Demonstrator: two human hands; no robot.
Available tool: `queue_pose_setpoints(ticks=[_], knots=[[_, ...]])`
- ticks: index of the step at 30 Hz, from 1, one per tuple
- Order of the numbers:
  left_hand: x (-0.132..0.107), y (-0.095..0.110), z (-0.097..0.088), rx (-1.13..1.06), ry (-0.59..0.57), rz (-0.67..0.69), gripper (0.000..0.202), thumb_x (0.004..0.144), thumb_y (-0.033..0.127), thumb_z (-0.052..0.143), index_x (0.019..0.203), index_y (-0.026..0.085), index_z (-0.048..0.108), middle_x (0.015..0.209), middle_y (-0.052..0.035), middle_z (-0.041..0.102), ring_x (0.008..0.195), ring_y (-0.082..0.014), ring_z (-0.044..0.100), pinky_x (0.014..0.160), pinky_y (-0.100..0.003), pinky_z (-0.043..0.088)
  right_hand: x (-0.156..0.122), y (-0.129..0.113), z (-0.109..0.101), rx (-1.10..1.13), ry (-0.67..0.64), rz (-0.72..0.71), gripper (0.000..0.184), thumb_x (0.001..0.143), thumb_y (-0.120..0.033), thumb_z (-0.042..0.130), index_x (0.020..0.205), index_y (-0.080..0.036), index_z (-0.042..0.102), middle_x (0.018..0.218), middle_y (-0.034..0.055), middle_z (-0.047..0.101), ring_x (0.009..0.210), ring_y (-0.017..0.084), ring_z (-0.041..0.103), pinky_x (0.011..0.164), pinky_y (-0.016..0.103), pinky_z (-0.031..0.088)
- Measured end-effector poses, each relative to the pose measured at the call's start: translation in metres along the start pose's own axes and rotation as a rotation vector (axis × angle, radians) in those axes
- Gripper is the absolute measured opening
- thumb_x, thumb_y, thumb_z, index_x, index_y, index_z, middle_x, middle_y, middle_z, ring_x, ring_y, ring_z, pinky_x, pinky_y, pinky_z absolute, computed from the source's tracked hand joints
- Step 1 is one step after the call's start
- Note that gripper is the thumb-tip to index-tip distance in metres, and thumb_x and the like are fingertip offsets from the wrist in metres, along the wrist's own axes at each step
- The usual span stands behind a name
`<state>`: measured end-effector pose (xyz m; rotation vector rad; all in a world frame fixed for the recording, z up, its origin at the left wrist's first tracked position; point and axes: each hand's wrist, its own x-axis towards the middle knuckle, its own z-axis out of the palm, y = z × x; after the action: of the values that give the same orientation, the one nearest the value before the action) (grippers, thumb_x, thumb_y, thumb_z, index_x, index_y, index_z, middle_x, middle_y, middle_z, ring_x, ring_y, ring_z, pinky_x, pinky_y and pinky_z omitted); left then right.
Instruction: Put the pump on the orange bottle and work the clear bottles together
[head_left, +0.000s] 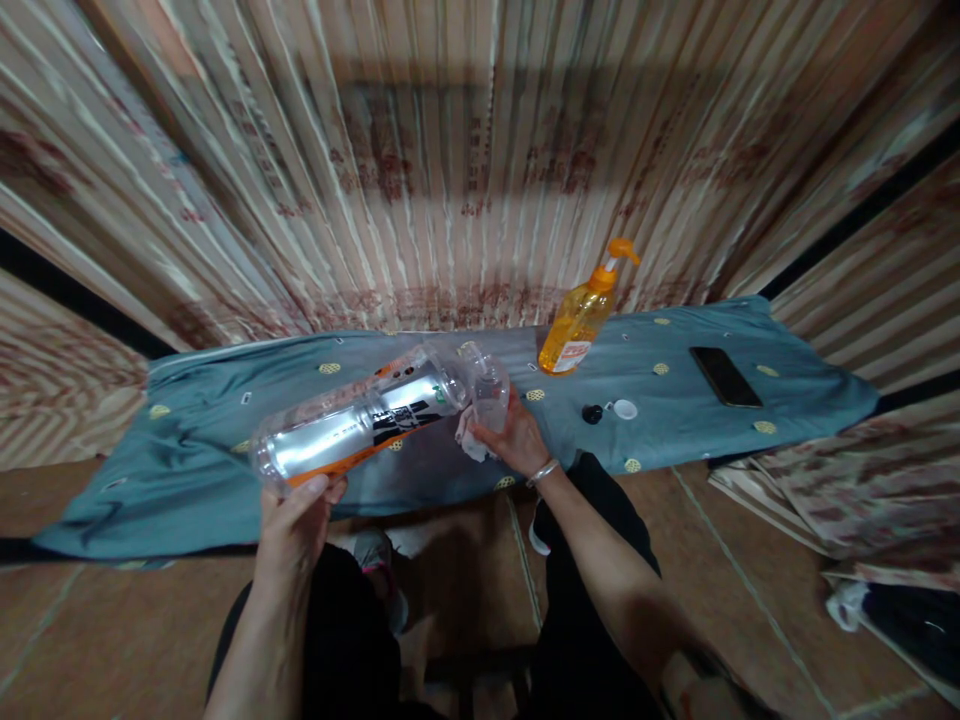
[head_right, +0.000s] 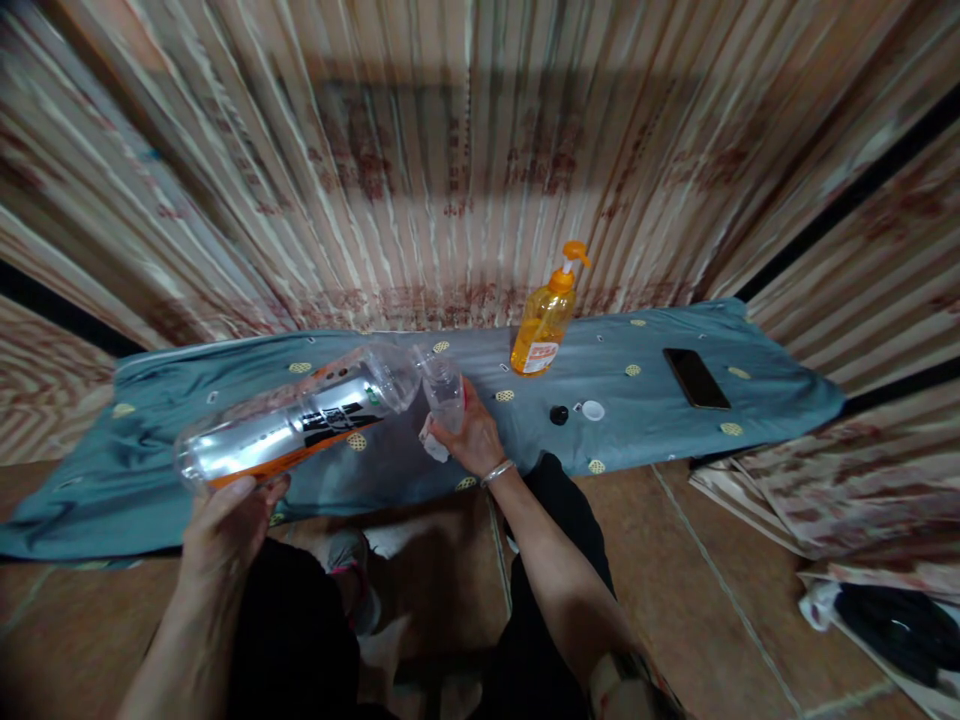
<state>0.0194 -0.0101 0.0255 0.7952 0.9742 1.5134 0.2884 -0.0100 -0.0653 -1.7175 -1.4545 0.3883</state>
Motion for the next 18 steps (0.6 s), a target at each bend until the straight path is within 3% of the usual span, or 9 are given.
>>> queue_pose_setpoints(ticks=[4, 10, 13, 18], knots=[[0.0025, -0.0016, -0.0022, -0.034, 0.083, -0.071, 0.049, 0.036, 0.019, 0.084, 0.082, 0.023, 0.069, 0.078, -0.0006, 0.069, 0.065, -0.016, 0.062, 0.049, -0.022, 0.051, -0.0005, -0.0009, -0.0006, 0.014, 0.0, -0.007, 0.083, 0.075, -0.037, 0.079, 0.145, -0.015, 0.039, 0.131, 0.0186, 0.065, 0.118, 0.033, 0.066, 0.1, 0.048, 0.054], [0.0037, -0.0039, -0.003, -0.079, 0.071, -0.047, 0.056, 0.041, 0.02, 0.085, 0.094, 0.026, 0.068, 0.086, -0.0016, 0.072, 0.069, -0.0175, 0.065, 0.056, -0.025, 0.057, -0.0012, -0.002, -0.0003, 0.031, 0.013, 0.002, 0.086, 0.074, -0.039, 0.079, 0.146, -0.019, 0.037, 0.131, 0.0163, 0.066, 0.114, 0.032, 0.069, 0.096, 0.046, 0.057], [0.0036, -0.0045, -0.0013, -0.102, 0.084, -0.05, 0.049, 0.042, 0.02, 0.086, 0.088, 0.024, 0.068, 0.081, -0.0014, 0.072, 0.073, -0.0184, 0.067, 0.058, -0.024, 0.058, -0.0015, -0.0021, 0.0, 0.031, 0.009, 0.027, 0.086, 0.074, -0.04, 0.078, 0.146, -0.016, 0.036, 0.128, 0.0167, 0.067, 0.112, 0.031, 0.07, 0.095, 0.045, 0.058], [0.0062, -0.0078, -0.0021, -0.144, 0.104, -0.037, 0.043, 0.04, 0.021, 0.087, 0.078, 0.023, 0.066, 0.072, 0.0016, 0.07, 0.07, -0.0175, 0.067, 0.058, -0.024, 0.058, -0.0021, -0.0019, 0.0006, 0.005, 0.03, -0.016, 0.072, 0.077, -0.043, 0.074, 0.138, -0.019, 0.045, 0.128, 0.0151, 0.068, 0.114, 0.031, 0.069, 0.098, 0.047, 0.056]])
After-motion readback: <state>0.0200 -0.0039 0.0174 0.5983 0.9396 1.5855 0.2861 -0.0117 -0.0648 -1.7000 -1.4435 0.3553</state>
